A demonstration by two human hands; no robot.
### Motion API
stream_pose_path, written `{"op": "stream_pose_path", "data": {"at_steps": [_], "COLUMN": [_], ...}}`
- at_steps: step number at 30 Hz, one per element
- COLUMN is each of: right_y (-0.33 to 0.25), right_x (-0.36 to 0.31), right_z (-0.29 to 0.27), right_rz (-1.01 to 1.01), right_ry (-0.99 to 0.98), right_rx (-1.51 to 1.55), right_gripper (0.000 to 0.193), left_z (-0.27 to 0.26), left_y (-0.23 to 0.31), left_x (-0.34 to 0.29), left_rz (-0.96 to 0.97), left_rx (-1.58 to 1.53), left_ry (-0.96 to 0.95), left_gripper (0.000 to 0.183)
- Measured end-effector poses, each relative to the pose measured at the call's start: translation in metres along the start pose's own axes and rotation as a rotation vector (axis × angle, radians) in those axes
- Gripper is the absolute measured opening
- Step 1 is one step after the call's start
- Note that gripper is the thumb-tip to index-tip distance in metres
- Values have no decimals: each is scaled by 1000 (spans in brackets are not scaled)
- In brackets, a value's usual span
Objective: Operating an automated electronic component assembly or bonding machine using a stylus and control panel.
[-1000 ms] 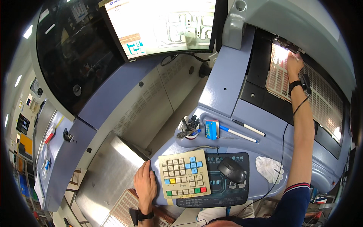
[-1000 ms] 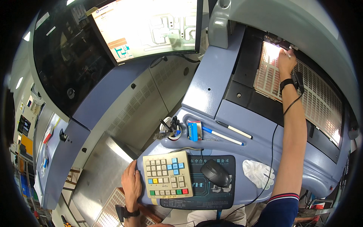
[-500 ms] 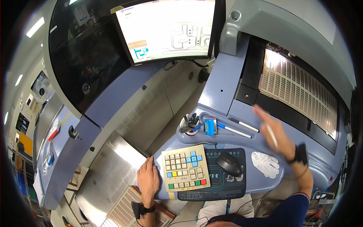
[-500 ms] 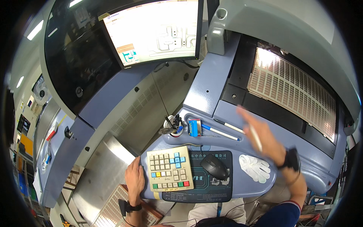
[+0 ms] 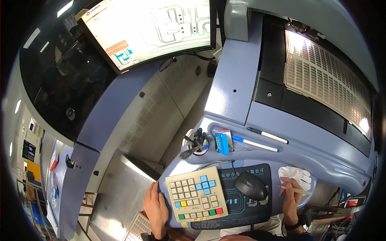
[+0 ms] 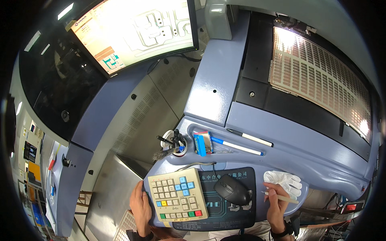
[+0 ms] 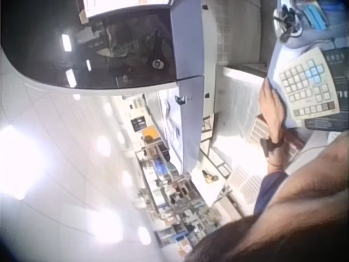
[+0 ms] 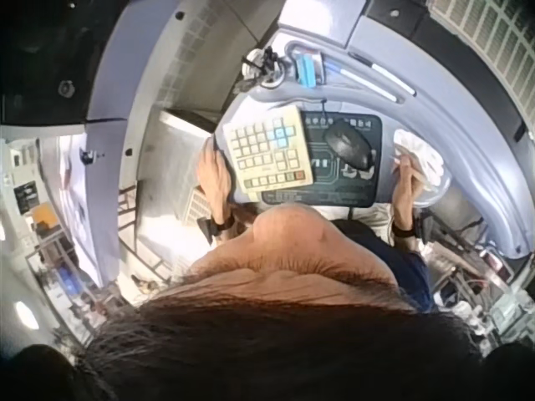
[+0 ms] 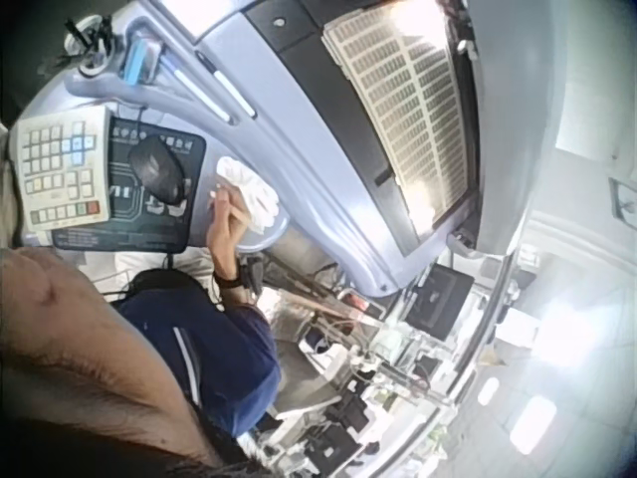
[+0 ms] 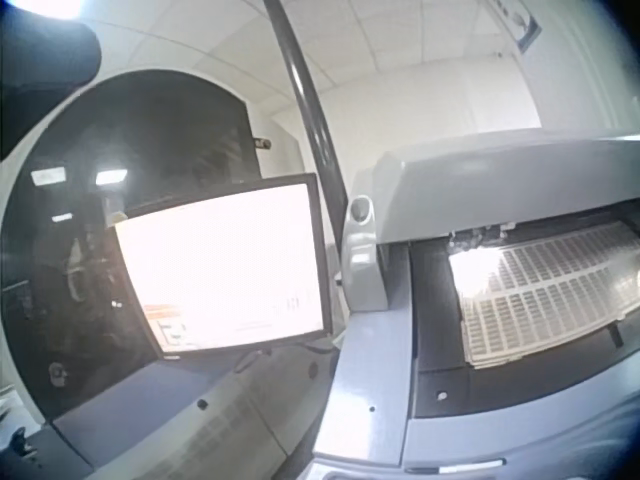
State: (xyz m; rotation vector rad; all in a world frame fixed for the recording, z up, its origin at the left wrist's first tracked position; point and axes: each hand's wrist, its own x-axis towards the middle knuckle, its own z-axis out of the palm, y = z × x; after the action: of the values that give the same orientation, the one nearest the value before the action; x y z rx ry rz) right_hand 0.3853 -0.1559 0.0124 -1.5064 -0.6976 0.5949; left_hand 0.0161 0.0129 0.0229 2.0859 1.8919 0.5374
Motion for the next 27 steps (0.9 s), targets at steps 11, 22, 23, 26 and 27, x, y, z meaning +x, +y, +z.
{"op": "stream_pose_path", "data": {"at_steps": [11,22,23,26,27], "right_y": [-3,-4,-3,-3,-3], "right_x": [1,-3,-4,-6,-7], "right_z": [1,4,5,7,8], "right_rz": [-42,-5,15,45,62], "right_ry": [-38,-4,6,34,51], "right_rx": [-121,-36,-9,29,41], "right_gripper": [34,28,25,20,18], "left_z": [2,0,-1,-1,0], "left_y": [-1,-1,-1,-2,-3], "left_x": [1,0,-1,-2,-2], "left_rz": [-28,6,7,26,28], "left_rx": [18,12,15,-2,-3], "left_ry": [-25,-17,-18,-5,-2], "left_gripper": [46,47,47,47,47]}}
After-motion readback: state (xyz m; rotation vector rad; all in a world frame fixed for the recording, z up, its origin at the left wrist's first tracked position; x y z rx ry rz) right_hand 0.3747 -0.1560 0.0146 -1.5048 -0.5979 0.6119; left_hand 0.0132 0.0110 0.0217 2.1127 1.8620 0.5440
